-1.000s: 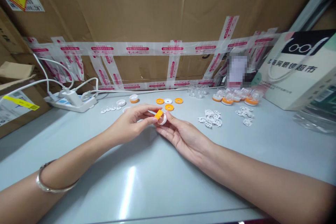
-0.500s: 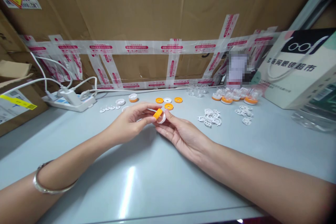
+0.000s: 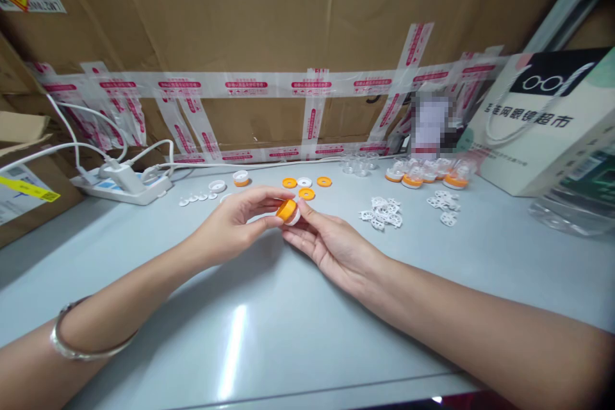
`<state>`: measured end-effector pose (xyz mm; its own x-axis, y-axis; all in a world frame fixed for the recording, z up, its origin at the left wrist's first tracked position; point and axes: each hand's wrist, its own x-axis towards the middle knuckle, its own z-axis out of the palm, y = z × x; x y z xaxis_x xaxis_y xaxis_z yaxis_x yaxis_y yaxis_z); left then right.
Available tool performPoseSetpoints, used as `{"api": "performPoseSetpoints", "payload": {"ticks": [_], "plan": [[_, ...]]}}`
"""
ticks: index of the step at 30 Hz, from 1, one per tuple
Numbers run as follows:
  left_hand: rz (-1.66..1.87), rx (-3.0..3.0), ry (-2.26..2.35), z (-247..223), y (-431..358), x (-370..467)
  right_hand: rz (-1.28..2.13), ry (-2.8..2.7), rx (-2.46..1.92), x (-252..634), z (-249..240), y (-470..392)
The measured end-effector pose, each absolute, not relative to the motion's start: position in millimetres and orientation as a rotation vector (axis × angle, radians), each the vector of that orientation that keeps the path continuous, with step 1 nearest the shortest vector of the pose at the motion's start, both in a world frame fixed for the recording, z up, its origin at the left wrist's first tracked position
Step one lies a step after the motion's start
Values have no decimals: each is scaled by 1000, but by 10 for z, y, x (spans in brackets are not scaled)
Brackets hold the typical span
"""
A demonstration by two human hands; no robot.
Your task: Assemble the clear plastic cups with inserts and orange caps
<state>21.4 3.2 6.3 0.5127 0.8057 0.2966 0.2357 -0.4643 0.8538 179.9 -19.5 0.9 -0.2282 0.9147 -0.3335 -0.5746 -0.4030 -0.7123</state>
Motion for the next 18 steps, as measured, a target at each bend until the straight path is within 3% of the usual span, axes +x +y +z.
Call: {"api": "performPoseSetpoints", "payload": {"ticks": [18], "plan": [[1011, 2512, 928, 27, 42, 155, 1836, -617, -910, 1813, 0, -200]]}}
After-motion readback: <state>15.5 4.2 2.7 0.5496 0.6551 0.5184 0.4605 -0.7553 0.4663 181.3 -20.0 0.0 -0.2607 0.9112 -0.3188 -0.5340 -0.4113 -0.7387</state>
